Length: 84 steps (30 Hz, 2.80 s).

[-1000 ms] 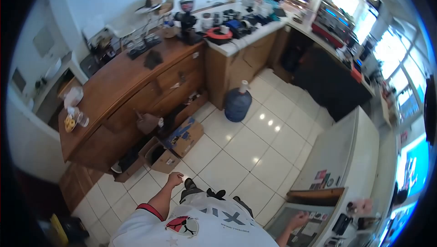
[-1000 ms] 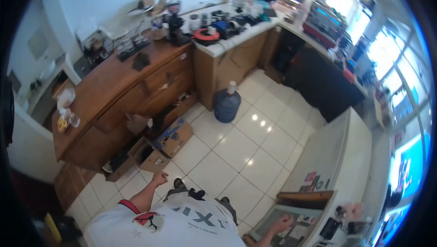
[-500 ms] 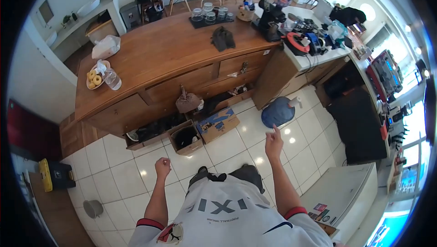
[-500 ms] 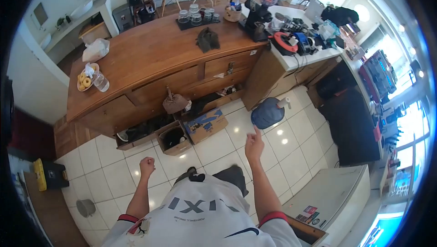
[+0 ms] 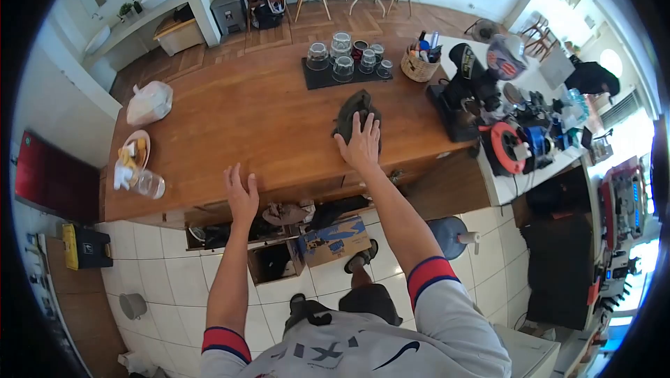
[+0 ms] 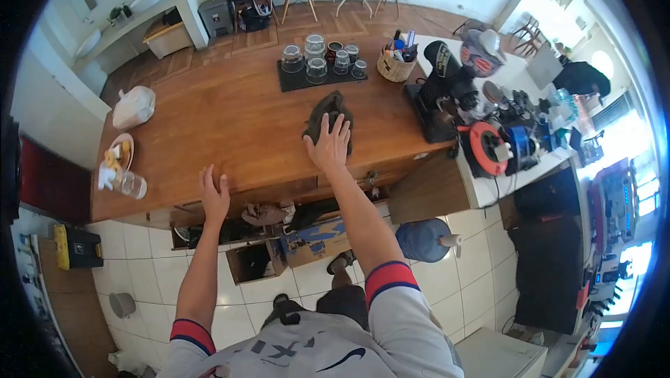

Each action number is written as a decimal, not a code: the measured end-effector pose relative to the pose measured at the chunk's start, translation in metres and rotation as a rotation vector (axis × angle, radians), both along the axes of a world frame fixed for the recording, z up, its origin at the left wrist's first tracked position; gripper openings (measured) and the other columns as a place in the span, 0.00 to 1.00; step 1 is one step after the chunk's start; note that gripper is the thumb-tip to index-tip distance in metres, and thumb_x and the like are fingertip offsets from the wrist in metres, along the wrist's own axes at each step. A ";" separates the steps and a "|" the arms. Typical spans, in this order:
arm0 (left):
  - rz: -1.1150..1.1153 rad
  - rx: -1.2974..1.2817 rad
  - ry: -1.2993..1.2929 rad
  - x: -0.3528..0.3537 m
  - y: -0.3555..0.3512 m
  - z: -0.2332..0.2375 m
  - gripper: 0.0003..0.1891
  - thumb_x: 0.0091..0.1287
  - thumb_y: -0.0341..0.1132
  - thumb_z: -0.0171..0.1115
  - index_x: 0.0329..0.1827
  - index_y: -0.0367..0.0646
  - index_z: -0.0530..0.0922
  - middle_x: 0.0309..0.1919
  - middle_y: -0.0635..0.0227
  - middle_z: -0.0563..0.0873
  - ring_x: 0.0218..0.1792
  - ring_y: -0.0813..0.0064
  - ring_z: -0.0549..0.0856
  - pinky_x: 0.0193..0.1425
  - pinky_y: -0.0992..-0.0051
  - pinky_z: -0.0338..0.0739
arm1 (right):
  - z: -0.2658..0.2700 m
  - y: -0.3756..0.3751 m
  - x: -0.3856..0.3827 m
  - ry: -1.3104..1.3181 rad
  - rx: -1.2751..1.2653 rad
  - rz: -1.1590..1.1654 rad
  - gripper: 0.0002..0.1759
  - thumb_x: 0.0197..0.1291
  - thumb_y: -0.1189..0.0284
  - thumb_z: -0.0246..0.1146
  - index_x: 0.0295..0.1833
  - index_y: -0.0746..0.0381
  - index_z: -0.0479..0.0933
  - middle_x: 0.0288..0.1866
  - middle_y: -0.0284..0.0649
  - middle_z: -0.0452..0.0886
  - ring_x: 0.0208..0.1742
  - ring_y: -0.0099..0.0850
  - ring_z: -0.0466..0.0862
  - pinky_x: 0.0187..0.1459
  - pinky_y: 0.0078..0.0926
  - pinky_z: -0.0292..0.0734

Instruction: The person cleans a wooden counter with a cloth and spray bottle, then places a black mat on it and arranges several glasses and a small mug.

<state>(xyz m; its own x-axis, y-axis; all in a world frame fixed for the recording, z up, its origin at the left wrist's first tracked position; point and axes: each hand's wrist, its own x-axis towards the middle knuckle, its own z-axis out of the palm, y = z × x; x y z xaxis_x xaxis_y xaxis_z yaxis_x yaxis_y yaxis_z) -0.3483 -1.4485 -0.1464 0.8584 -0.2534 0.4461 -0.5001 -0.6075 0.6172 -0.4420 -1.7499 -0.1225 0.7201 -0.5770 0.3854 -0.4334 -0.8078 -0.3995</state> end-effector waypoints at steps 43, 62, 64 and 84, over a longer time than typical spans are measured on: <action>0.322 0.366 -0.133 0.018 -0.038 -0.030 0.23 0.75 0.45 0.41 0.61 0.41 0.77 0.69 0.55 0.73 0.72 0.53 0.68 0.76 0.53 0.55 | -0.019 -0.181 0.069 0.227 -0.294 0.361 0.24 0.59 0.63 0.59 0.60 0.59 0.78 0.47 0.44 0.78 0.44 0.47 0.82 0.38 0.46 0.82; 0.319 0.362 -0.104 0.020 -0.034 -0.037 0.24 0.74 0.44 0.41 0.64 0.42 0.75 0.70 0.57 0.72 0.73 0.55 0.67 0.77 0.53 0.55 | -0.013 -0.248 0.071 0.356 0.048 -0.071 0.26 0.64 0.58 0.58 0.62 0.64 0.74 0.58 0.52 0.73 0.55 0.57 0.78 0.53 0.52 0.78; 0.337 0.402 -0.106 0.019 -0.034 -0.037 0.24 0.74 0.44 0.40 0.64 0.42 0.75 0.71 0.58 0.72 0.74 0.55 0.66 0.77 0.53 0.54 | -0.010 -0.244 0.066 0.384 0.023 -0.103 0.25 0.64 0.60 0.58 0.62 0.64 0.75 0.58 0.52 0.74 0.54 0.57 0.79 0.52 0.52 0.78; 0.338 0.389 -0.120 0.020 -0.032 -0.037 0.23 0.75 0.42 0.40 0.65 0.42 0.75 0.71 0.57 0.71 0.74 0.54 0.66 0.77 0.54 0.54 | 0.003 -0.240 0.051 0.378 -0.064 -0.047 0.22 0.64 0.64 0.54 0.62 0.55 0.76 0.49 0.55 0.79 0.44 0.55 0.84 0.44 0.53 0.82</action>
<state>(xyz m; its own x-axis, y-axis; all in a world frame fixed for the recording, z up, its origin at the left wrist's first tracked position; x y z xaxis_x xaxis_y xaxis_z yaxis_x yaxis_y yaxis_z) -0.3284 -1.4803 -0.1839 0.8693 -0.1379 0.4746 -0.2903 -0.9196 0.2647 -0.3914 -1.9902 -0.1198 0.7917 -0.5960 0.1343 -0.5776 -0.8018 -0.1534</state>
